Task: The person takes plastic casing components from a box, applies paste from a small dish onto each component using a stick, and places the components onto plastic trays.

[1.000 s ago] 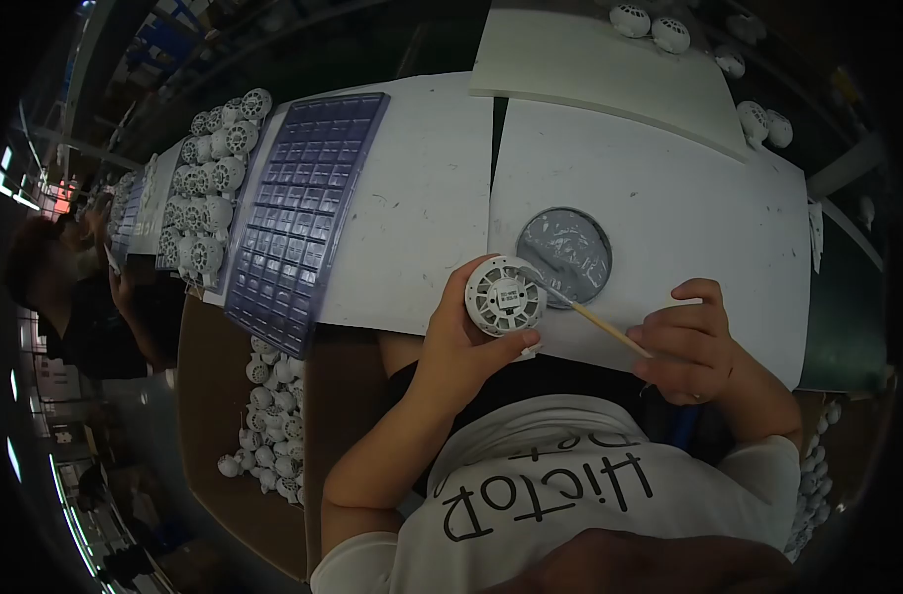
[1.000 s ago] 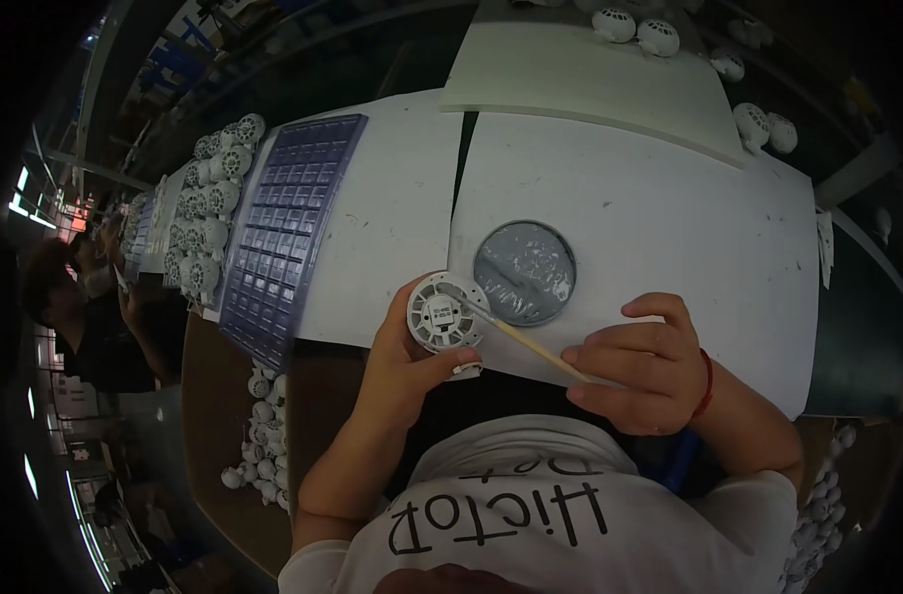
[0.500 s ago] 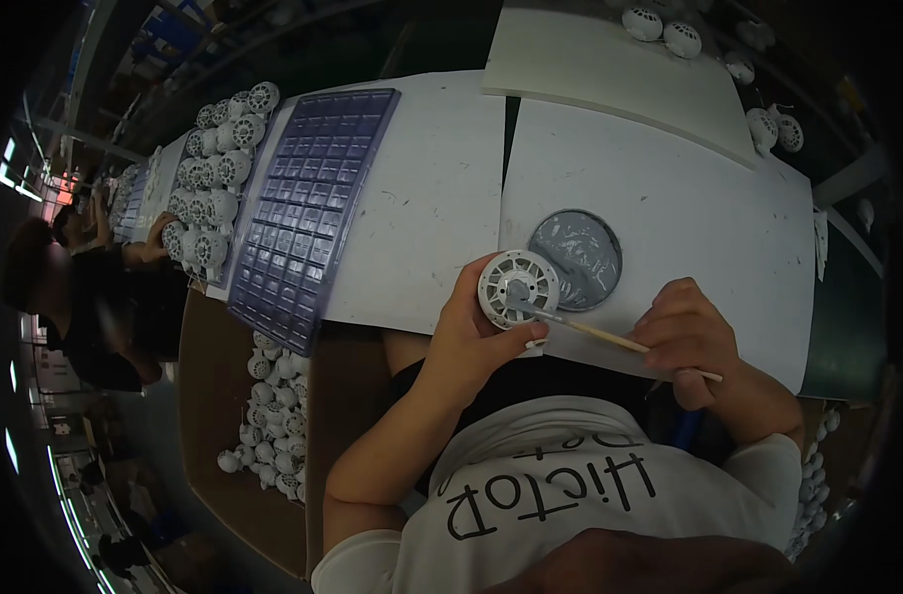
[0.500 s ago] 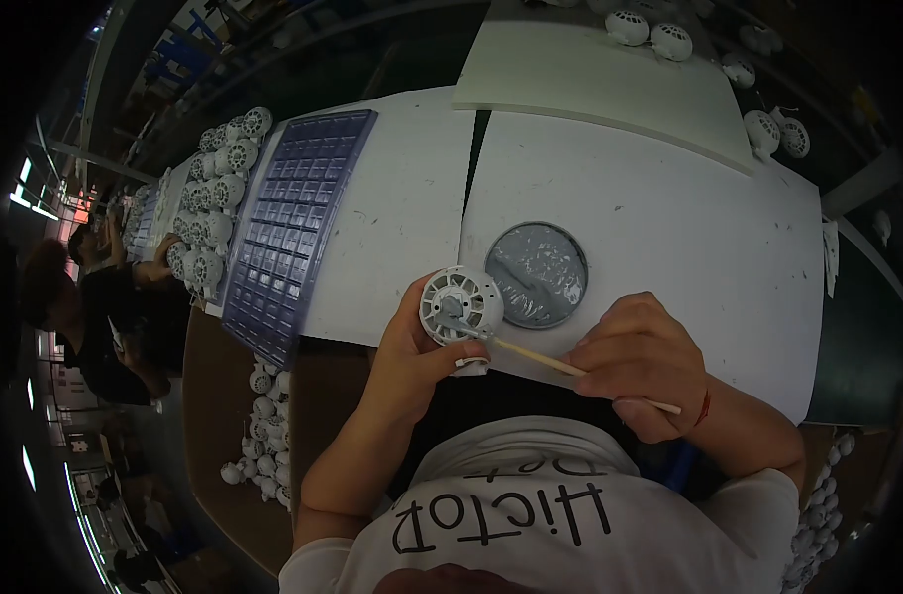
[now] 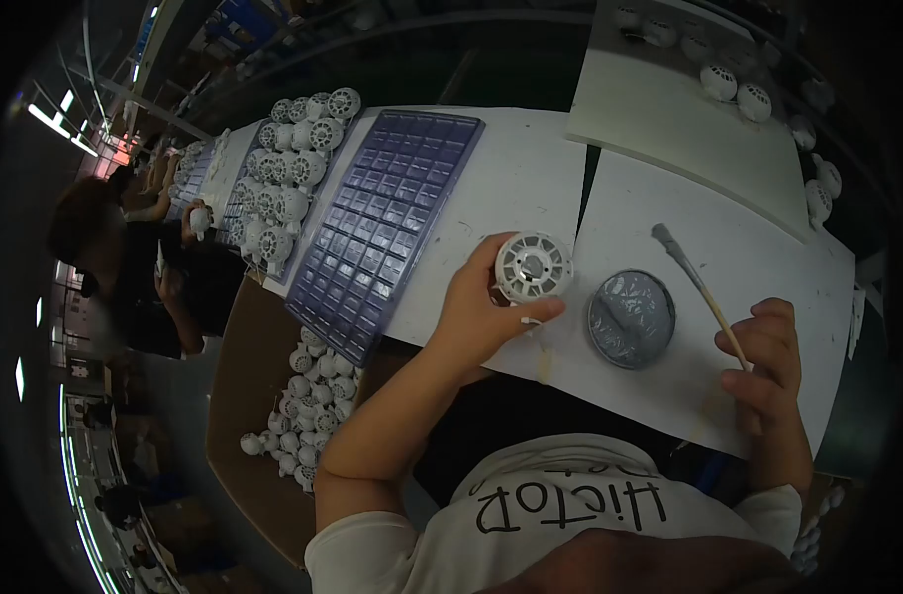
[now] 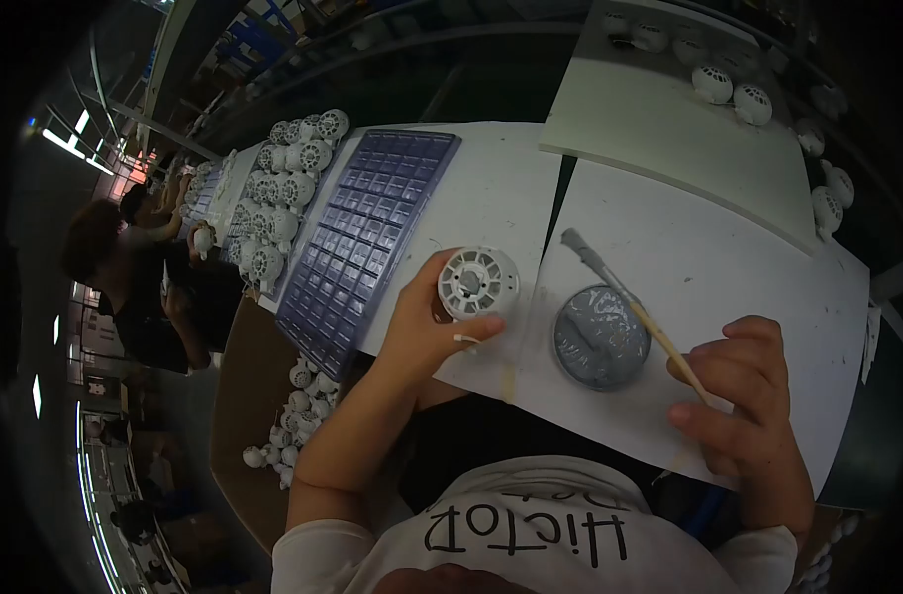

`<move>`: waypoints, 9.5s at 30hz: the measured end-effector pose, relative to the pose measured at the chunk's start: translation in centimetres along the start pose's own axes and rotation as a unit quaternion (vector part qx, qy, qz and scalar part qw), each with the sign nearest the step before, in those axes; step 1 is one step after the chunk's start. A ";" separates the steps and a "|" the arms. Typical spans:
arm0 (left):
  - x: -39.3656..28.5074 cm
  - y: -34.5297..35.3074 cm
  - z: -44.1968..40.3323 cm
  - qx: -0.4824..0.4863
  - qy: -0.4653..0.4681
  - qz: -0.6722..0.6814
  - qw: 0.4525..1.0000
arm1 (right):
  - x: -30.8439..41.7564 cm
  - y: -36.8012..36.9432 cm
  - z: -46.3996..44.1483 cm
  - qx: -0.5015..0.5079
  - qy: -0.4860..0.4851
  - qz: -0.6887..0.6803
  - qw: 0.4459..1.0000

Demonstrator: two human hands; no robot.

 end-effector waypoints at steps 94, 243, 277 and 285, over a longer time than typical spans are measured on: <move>1.8 2.8 4.2 -0.001 0.036 -0.181 0.983 | 2.9 3.1 3.8 0.010 0.057 0.030 0.998; 2.4 2.7 3.9 0.064 -0.025 -0.041 0.997 | 1.8 3.5 -1.0 0.050 -0.005 -0.052 0.997; -5.9 -9.2 -14.4 -0.427 0.217 -0.525 0.703 | -29.6 -10.6 15.0 0.105 0.530 0.318 0.779; -6.4 -2.2 -6.4 -0.277 0.440 -0.436 0.735 | -22.3 -8.7 10.3 -0.201 0.295 0.324 0.876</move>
Point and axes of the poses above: each hand's wrist, its own z-axis away from the middle knuckle, its own y-axis out of the palm, x = y × z, the point moved 4 cm from there along -z, towards the middle knuckle, and after that the axes turned 12 degrees about -y, right-handed, at the moved point
